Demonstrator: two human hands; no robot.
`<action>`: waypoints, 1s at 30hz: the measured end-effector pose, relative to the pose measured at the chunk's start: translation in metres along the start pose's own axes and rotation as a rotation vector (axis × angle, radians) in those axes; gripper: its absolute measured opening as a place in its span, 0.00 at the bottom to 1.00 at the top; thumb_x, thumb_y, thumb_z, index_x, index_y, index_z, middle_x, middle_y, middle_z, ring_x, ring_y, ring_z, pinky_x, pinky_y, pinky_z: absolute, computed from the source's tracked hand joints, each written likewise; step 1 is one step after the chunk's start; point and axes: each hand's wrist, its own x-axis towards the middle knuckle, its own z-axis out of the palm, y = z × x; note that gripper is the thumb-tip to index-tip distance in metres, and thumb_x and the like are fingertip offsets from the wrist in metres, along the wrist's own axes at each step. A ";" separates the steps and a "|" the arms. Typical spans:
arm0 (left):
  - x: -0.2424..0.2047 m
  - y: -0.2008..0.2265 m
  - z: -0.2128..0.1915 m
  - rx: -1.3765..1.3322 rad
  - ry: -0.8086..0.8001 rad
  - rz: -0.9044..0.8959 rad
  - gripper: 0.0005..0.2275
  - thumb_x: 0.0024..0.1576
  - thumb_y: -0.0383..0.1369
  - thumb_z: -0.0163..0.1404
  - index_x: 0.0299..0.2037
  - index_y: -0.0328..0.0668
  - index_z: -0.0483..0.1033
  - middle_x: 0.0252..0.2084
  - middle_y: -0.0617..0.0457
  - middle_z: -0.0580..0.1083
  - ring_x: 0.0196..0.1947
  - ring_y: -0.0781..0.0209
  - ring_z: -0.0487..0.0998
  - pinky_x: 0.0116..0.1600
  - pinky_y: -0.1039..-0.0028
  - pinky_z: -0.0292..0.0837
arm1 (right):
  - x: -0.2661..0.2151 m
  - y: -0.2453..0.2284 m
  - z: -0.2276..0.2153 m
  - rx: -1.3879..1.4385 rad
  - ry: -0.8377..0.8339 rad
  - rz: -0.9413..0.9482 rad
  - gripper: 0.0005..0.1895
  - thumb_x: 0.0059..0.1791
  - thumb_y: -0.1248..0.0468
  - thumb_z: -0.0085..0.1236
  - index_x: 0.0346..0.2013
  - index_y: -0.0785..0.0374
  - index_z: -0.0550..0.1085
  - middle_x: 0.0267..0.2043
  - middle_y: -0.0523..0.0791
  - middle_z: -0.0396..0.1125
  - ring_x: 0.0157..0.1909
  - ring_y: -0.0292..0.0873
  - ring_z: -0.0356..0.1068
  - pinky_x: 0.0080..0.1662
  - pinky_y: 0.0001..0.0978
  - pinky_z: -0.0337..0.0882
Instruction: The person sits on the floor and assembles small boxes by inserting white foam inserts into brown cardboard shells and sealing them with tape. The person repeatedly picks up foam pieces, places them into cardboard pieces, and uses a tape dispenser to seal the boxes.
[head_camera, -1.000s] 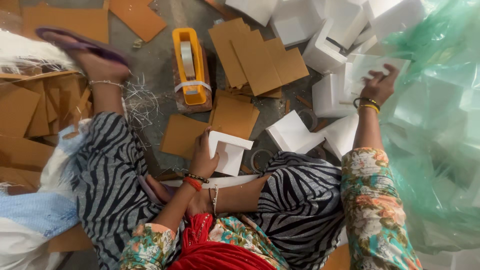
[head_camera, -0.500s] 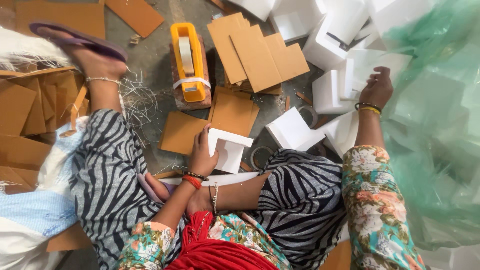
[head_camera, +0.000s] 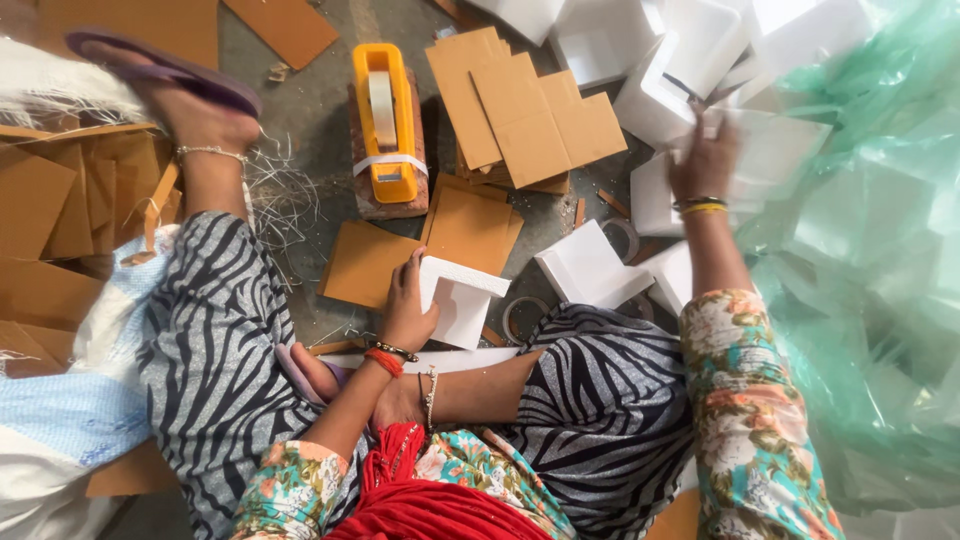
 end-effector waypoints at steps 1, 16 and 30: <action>0.001 -0.001 -0.003 0.014 0.005 0.009 0.39 0.47 0.22 0.51 0.73 0.44 0.51 0.65 0.32 0.61 0.64 0.31 0.65 0.66 0.54 0.64 | 0.007 -0.021 0.003 0.206 -0.162 0.000 0.39 0.42 0.60 0.70 0.68 0.55 0.67 0.65 0.56 0.62 0.65 0.60 0.61 0.64 0.51 0.61; 0.012 -0.033 -0.006 0.019 0.047 0.114 0.37 0.48 0.24 0.53 0.71 0.44 0.52 0.63 0.33 0.64 0.62 0.32 0.65 0.65 0.54 0.64 | 0.053 -0.203 -0.067 -0.058 -0.151 -0.448 0.21 0.50 0.62 0.57 0.57 0.42 0.73 0.57 0.40 0.68 0.43 0.47 0.75 0.37 0.37 0.77; 0.014 -0.056 0.004 0.089 0.006 0.136 0.32 0.48 0.26 0.55 0.64 0.31 0.56 0.60 0.27 0.63 0.62 0.28 0.63 0.64 0.52 0.63 | -0.072 -0.247 -0.146 0.432 -0.339 -0.610 0.21 0.44 0.47 0.74 0.46 0.35 0.72 0.40 0.41 0.70 0.48 0.48 0.71 0.52 0.41 0.72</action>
